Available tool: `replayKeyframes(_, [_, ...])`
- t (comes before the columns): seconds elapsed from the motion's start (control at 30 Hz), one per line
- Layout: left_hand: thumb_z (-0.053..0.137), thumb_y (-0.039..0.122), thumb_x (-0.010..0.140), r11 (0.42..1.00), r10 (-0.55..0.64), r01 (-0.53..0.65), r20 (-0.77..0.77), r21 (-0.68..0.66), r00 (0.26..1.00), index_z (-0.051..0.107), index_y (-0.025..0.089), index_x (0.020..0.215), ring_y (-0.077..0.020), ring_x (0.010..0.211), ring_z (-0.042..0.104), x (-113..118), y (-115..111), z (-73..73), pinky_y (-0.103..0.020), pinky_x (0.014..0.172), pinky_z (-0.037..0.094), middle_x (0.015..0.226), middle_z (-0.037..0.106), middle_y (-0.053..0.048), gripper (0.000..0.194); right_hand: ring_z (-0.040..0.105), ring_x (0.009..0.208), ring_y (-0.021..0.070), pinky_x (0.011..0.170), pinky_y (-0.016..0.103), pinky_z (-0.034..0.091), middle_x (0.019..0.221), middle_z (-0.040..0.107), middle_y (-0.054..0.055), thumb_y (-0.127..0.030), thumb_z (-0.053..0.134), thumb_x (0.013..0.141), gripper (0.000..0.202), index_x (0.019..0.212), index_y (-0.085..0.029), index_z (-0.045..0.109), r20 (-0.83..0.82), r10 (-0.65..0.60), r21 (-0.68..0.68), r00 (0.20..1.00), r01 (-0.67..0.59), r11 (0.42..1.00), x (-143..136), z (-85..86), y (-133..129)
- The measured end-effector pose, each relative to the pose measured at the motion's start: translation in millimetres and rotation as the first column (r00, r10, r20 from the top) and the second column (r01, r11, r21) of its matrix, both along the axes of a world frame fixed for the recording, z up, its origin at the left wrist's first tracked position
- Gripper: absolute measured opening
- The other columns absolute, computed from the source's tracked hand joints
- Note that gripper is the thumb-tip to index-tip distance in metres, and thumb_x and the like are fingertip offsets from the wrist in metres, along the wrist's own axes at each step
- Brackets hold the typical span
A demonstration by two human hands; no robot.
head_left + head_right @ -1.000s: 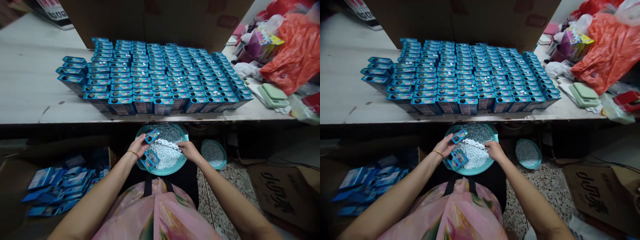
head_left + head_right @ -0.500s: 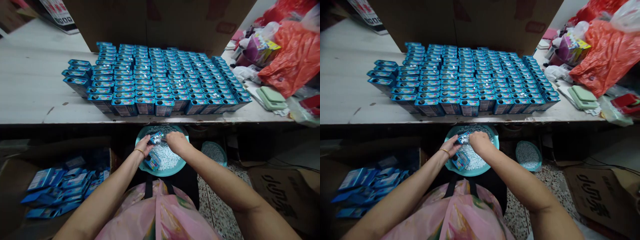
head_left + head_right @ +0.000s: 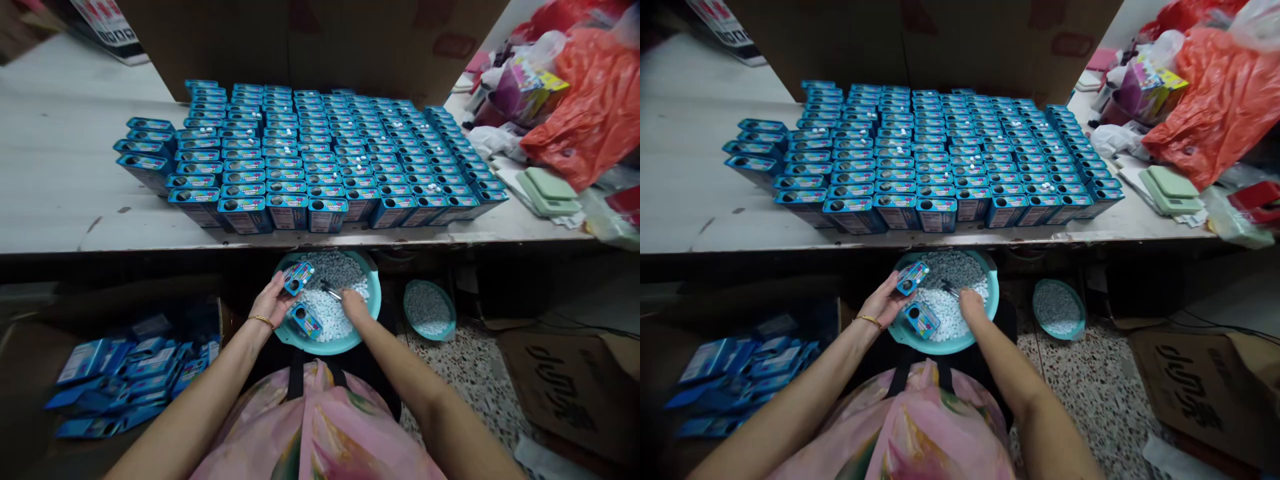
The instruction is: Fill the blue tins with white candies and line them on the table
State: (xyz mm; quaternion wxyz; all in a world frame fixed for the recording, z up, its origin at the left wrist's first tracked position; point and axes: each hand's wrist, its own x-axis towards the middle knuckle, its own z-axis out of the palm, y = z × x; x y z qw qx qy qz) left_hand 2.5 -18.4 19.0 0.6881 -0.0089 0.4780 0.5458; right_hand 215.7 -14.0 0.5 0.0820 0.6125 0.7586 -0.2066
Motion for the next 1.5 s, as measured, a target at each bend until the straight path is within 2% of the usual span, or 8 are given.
replayKeyframes(0.17, [0.061,0.012,0.071,1.000,0.012,-0.012,0.011,0.004,1.000,0.053,0.021,0.106,-0.0201,0.083,0.062,-3,0,0.3,-0.046,0.076,0.050,0.097,0.063,-0.007,0.037,0.057,0.093,0.0189,0.078,0.025,0.043,0.100,0.065,0.006,-0.006,0.041,0.074,0.037,0.100,-0.019,0.064,-0.343,-0.210,-0.102,0.915,0.186,0.977,-40,-48.0,3])
replayKeyframes(0.33, [0.059,0.011,0.072,0.999,0.039,-0.039,0.007,0.027,0.999,0.054,0.021,0.105,-0.0190,0.084,0.062,-8,2,5.0,-0.043,0.075,0.052,0.099,0.062,-0.007,0.034,0.059,0.084,0.0159,0.075,0.023,0.044,0.093,0.068,0.004,-0.008,0.042,0.073,0.036,0.101,-0.013,0.064,-0.563,-0.294,-0.245,0.772,0.184,0.952,-22,-51.8,8])
replayKeyframes(0.47, [0.059,0.011,0.073,0.998,0.059,-0.059,-0.010,0.019,0.998,0.054,0.021,0.105,-0.0184,0.083,0.062,-6,5,6.0,-0.041,0.073,0.053,0.099,0.063,-0.008,0.034,0.060,0.081,0.0154,0.075,0.025,0.045,0.089,0.068,0.004,-0.010,0.045,0.071,0.035,0.100,-0.015,0.065,-0.585,-0.296,-0.238,0.755,0.190,0.953,17,-25.0,8])
replayKeyframes(0.63, [0.060,0.013,0.072,0.998,0.049,-0.050,-0.024,-0.025,0.999,0.051,0.020,0.105,-0.0177,0.075,0.063,13,10,-2.0,-0.045,0.071,0.052,0.090,0.063,-0.006,0.034,0.059,0.083,0.0169,0.076,0.028,0.044,0.088,0.068,0.003,-0.014,0.046,0.072,0.034,0.099,-0.020,0.065,-0.568,-0.199,-0.145,0.799,0.141,0.979,53,35.9,9])
replayKeyframes(0.87, [0.061,0.015,0.072,0.995,-0.025,0.020,-0.045,-0.099,0.999,0.049,0.019,0.105,-0.0174,0.067,0.062,31,18,-10.8,-0.045,0.064,0.052,0.085,0.061,-0.006,0.036,0.056,0.093,0.0169,0.076,0.023,0.039,0.095,0.067,0.002,-0.008,0.042,0.073,0.039,0.096,-0.027,0.066,-0.206,0.043,-0.010,0.978,-0.046,0.999,26,95.5,14])
replayKeyframes(1.07, [0.063,0.016,0.071,0.990,-0.033,0.023,-0.066,-0.142,0.997,0.048,0.022,0.109,-0.0171,0.066,0.063,33,19,-11.6,-0.043,0.064,0.052,0.087,0.061,-0.006,0.042,0.060,0.086,0.0210,0.071,0.028,0.042,0.087,0.066,0.010,-0.009,0.042,0.074,0.029,0.087,-0.021,0.065,0.133,0.165,0.011,0.977,-0.168,0.986,-12,118.4,19])
replayKeyframes(1.3, [0.065,0.019,0.068,0.988,-0.054,0.045,-0.058,-0.151,0.997,0.046,0.026,0.112,-0.0178,0.072,0.062,29,21,-18.2,-0.049,0.067,0.050,0.098,0.058,-0.007,0.048,0.060,0.083,0.0203,0.071,0.028,0.043,0.084,0.064,0.014,-0.012,0.038,0.079,0.027,0.087,-0.013,0.064,0.129,0.254,0.086,0.959,-0.266,0.960,-33,131.9,18])
replayKeyframes(1.5, [0.067,0.021,0.066,0.987,-0.088,0.082,-0.034,-0.139,0.996,0.048,0.027,0.107,-0.0203,0.076,0.062,24,24,-21.6,-0.057,0.069,0.046,0.094,0.059,-0.005,0.046,0.058,0.083,0.0199,0.068,0.028,0.043,0.085,0.062,0.012,-0.012,0.036,0.081,0.028,0.085,-0.016,0.063,0.152,0.254,0.091,0.955,-0.269,0.959,-24,142.8,13])
